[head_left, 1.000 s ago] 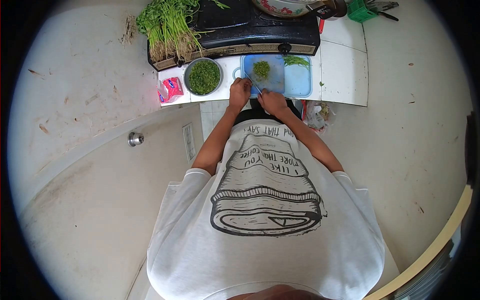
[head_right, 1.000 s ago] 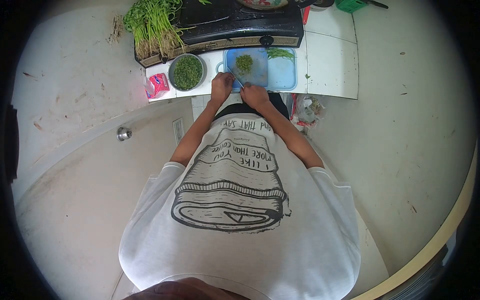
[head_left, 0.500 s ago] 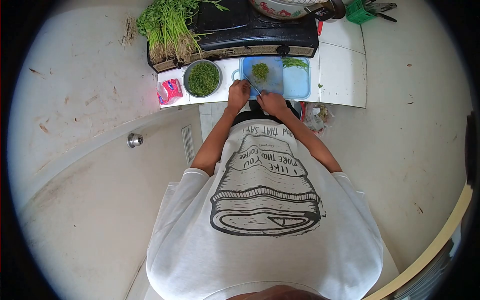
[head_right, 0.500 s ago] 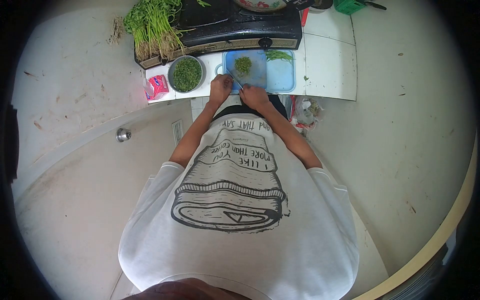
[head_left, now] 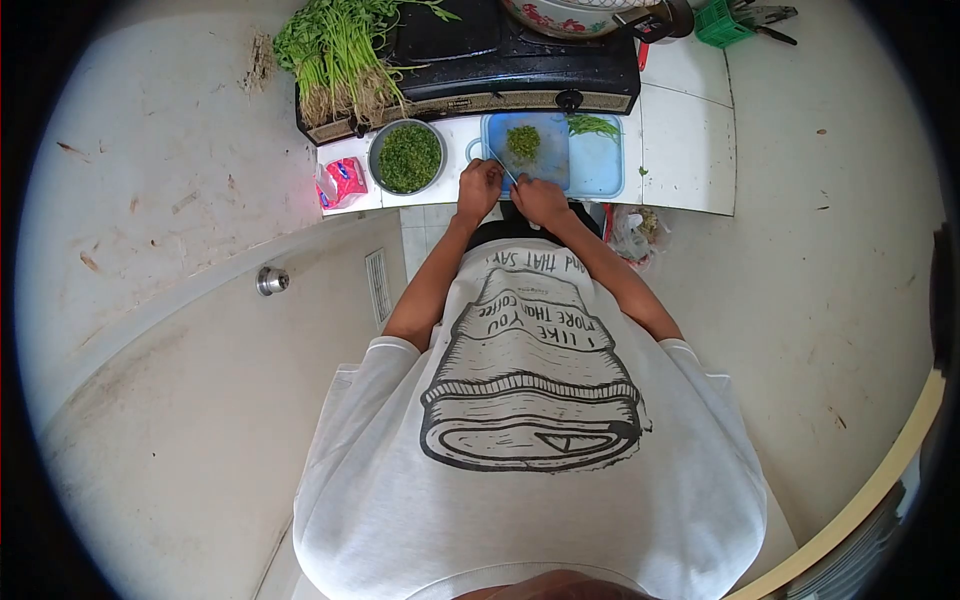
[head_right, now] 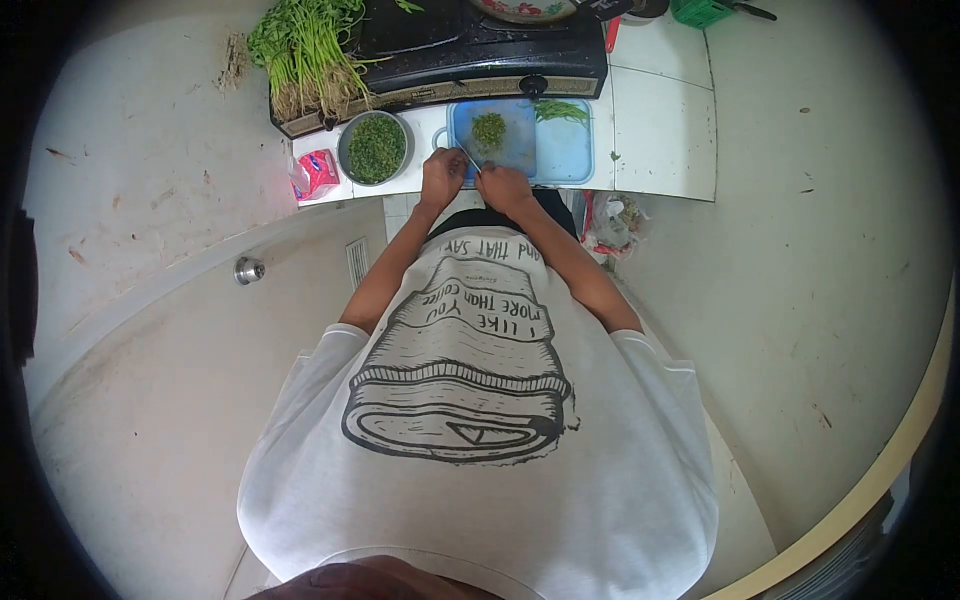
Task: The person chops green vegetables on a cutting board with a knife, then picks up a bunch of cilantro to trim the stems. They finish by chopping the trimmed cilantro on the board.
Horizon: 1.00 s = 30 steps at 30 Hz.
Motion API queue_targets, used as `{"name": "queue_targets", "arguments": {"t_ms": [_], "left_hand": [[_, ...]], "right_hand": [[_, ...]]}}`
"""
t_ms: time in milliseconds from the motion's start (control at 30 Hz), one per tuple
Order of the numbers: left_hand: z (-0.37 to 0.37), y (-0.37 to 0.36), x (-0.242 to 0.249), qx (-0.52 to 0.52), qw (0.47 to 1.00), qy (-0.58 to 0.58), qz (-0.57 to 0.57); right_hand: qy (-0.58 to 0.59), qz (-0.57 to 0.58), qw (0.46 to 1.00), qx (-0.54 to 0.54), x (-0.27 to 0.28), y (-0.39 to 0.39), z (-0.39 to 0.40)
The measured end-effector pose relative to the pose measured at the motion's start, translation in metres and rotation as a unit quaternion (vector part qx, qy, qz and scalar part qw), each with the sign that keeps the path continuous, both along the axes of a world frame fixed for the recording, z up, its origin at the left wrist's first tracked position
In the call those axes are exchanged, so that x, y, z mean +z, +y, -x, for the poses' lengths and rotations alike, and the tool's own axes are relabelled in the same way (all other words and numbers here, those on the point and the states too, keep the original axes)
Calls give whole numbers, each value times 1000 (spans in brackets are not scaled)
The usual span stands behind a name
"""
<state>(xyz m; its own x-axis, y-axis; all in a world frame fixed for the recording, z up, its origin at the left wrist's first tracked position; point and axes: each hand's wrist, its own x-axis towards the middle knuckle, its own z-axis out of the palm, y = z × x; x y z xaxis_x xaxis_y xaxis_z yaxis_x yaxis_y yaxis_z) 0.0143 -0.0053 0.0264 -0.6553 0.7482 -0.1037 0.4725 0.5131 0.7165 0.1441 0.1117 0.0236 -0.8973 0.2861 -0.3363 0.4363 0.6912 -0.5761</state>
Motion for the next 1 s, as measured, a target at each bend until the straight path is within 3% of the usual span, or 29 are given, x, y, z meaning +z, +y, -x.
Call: {"name": "queue_targets", "arguments": {"t_ms": [333, 500, 1000], "left_hand": [[-2, -2, 1, 12, 999, -26, -21], [1, 0, -3, 7, 998, -18, -61], [-1, -1, 2, 19, 999, -22, -42]], "right_hand": [[-33, 3, 999, 6, 5, -2, -11], [14, -20, 1000, -6, -7, -3, -1], [17, -12, 999, -33, -10, 1, -23]]}}
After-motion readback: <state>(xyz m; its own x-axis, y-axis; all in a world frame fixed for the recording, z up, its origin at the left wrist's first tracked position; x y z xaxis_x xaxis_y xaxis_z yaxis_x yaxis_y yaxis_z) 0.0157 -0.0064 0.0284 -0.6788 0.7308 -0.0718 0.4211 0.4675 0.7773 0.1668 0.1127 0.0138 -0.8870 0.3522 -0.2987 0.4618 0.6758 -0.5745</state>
